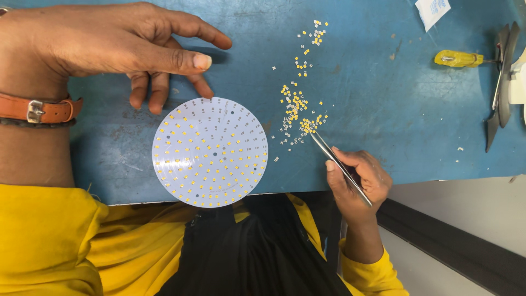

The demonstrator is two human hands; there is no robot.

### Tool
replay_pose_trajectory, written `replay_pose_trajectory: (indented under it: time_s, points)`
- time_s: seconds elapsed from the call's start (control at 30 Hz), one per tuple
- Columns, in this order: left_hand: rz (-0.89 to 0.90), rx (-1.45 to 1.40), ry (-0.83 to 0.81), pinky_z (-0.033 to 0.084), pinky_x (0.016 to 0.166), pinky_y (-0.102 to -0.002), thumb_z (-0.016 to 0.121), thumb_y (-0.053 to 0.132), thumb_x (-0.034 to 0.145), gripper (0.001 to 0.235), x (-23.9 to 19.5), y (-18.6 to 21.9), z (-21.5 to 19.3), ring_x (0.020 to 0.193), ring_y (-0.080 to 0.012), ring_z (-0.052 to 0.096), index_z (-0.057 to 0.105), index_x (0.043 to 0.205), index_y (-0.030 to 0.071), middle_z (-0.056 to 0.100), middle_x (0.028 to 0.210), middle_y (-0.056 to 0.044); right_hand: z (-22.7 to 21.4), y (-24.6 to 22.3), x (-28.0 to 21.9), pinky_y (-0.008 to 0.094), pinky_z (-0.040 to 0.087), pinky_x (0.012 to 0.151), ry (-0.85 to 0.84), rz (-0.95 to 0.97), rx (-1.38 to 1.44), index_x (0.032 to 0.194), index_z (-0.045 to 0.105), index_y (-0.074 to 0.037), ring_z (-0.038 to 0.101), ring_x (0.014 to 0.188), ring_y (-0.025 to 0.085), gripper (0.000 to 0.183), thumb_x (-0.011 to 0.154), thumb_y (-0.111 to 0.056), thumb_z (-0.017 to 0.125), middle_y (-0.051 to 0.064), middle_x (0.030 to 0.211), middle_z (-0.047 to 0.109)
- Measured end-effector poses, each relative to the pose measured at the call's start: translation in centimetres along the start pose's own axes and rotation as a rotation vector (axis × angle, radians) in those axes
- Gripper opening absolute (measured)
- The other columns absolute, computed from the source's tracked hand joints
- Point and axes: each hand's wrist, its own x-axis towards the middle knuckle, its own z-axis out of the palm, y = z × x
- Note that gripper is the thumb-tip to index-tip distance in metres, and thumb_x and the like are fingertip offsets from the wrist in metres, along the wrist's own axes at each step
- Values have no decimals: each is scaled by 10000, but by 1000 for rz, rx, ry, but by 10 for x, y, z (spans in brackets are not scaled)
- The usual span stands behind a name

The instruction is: The person uses tweezers to pick up small yellow LED components from a blue workbench and places them into designated spots on a circular LED board. The person repeats this process, filling the board with LEDs one by one.

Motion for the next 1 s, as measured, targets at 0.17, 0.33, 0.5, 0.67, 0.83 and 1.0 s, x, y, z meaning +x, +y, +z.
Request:
replay_pose_trajectory:
  time_s: [0.17, 0.33, 0.5, 0.67, 0.83, 1.0]
  points:
    - [-70, 55, 64, 582, 392, -346, 623, 499, 903, 716, -1, 1, 3, 454, -228, 721, 459, 1542, 219, 801, 994, -128, 2, -8, -8, 254, 479, 633, -3, -64, 41, 995, 699, 33, 643, 678, 159, 108, 924, -35, 745, 85, 802, 699]
    - [119, 71, 156, 579, 451, -297, 616, 535, 950, 733, -9, -17, 6, 528, -168, 720, 505, 1548, 127, 789, 1093, -131, 25, -32, -38, 341, 521, 702, -119, -289, 140, 933, 654, -8, 656, 720, 233, 107, 885, -49, 740, 98, 802, 674]
    - [125, 14, 111, 608, 423, -290, 595, 571, 921, 789, 1, -20, 10, 494, -178, 716, 427, 1512, 75, 785, 1051, -188, 34, -45, -49, 374, 501, 722, -195, -333, 73, 926, 657, -15, 651, 736, 264, 142, 845, -64, 763, 94, 816, 694]
    - [137, 43, 126, 610, 422, -287, 576, 564, 942, 786, 1, -20, 10, 499, -179, 725, 421, 1506, 40, 782, 1010, -203, 36, -46, -49, 363, 482, 711, -167, -306, 94, 921, 661, -15, 645, 715, 248, 154, 827, -56, 776, 82, 789, 679]
    - [77, 24, 124, 588, 442, -307, 572, 580, 922, 782, 5, -19, 13, 514, -176, 731, 447, 1475, 41, 777, 999, -203, 38, -47, -50, 356, 485, 712, -154, -306, 82, 923, 663, -13, 648, 716, 245, 159, 827, -47, 786, 84, 792, 682]
    - [126, 4, 119, 599, 419, -302, 592, 556, 933, 771, 1, -21, 10, 498, -187, 720, 443, 1514, 71, 786, 1023, -207, 33, -46, -51, 360, 493, 715, -189, -265, 128, 925, 668, 9, 663, 729, 233, 172, 806, -44, 781, 96, 804, 684]
